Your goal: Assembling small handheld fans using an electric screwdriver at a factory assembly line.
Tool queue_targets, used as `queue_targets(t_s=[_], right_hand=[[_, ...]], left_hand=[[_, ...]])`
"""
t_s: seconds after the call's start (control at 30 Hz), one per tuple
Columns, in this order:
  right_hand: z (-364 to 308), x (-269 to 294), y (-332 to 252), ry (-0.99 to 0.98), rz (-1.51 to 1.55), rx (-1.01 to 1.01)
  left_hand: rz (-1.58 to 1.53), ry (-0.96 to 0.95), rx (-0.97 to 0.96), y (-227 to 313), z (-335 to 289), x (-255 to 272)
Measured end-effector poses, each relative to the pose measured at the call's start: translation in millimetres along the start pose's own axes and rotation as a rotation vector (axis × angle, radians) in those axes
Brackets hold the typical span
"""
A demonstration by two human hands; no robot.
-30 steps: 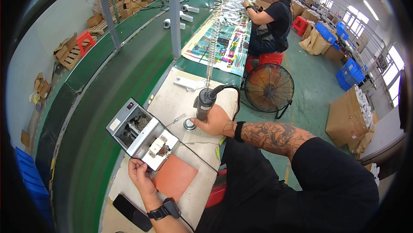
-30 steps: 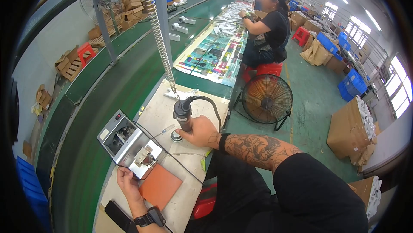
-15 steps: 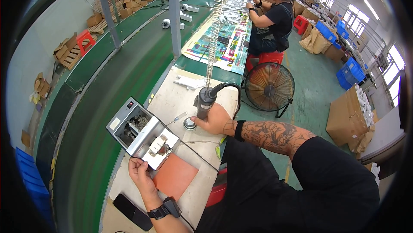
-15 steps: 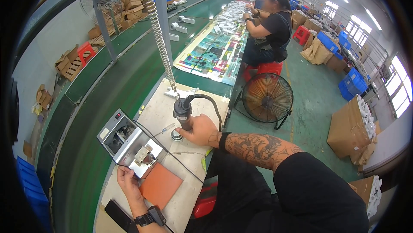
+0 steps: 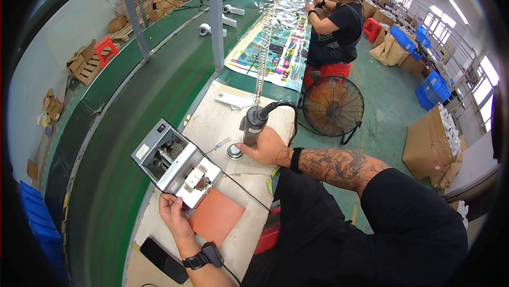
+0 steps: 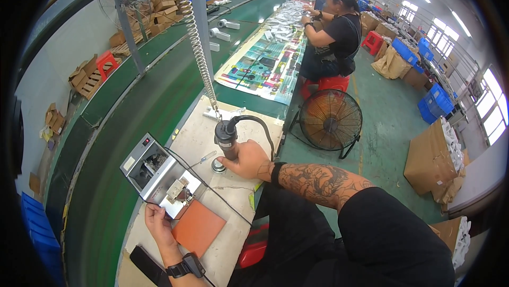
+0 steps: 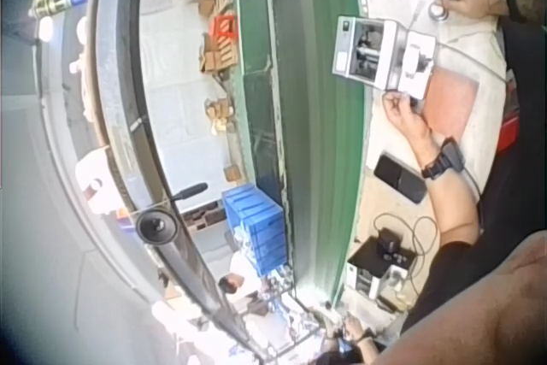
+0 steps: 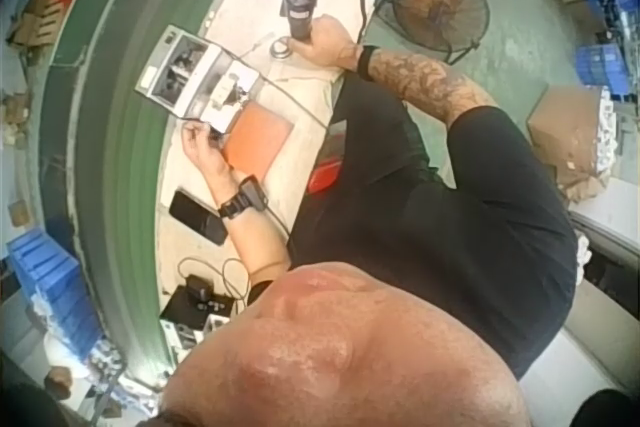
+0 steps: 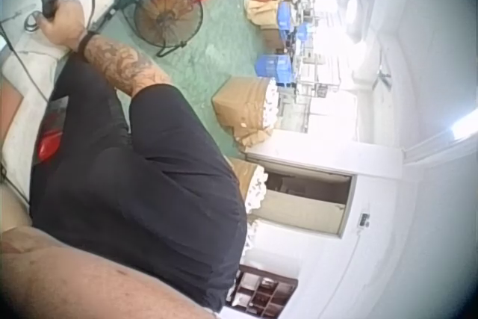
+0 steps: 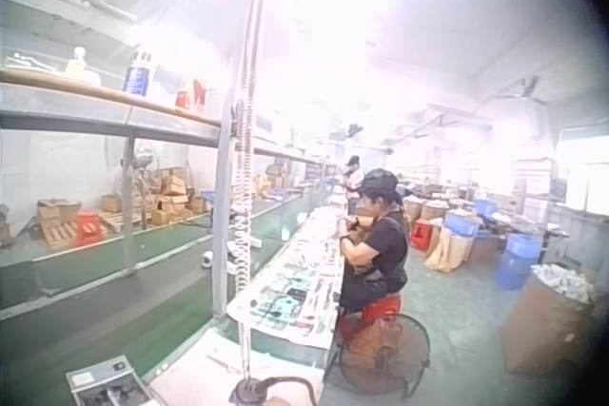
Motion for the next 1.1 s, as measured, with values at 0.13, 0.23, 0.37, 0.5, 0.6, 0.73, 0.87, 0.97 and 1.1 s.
queue_targets(t_s=[0.13, 0.23, 0.37, 0.5, 0.6, 0.73, 0.87, 0.97, 1.1], right_hand=[[0.0, 0.9, -0.2, -0.005, -0.003, -0.003], [-0.3, -0.1, 0.1, -0.02, -0.013, 0.002], [-0.6, 3.2, -4.7, 0.009, 0.007, 0.015], [-0.1, 0.6, -0.6, -0.013, 0.014, -0.01], [-0.5, 3.1, -1.0, 0.019, 0.008, -0.004], [-0.5, 3.5, -1.9, 0.026, 0.037, -0.009], [-0.4, 2.0, -0.5, 0.022, 0.03, -0.008], [0.2, 3.1, -3.5, 0.027, 0.033, -0.002], [1.0, 2.2, -4.1, -0.014, 0.019, -0.029]], left_hand=[[0.006, 0.002, -0.011, 2.2, -0.7, -0.3], [0.011, -0.019, -0.015, 1.4, -0.3, 1.0], [-0.034, -0.027, -0.01, 1.9, -0.5, 0.5], [0.05, 0.011, -0.052, 3.3, -0.6, -2.8], [0.044, 0.018, -0.046, 4.0, -0.8, -3.7], [0.004, 0.003, -0.039, 3.2, -0.2, 0.3], [-0.07, -0.012, 0.0, 2.3, -0.5, -1.3], [0.014, 0.01, -0.017, 0.4, -0.2, 0.3], [0.06, 0.009, -0.039, -2.5, 1.2, 3.9]])
Point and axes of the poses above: each hand's wrist, its own z-axis towards the middle knuckle, its own x-axis out of the back of the hand, y = z × x, the point moved 8 cm from there along z, towards the middle knuckle, and after that the axes turned 9 degrees about z, right-handed, at the moved point
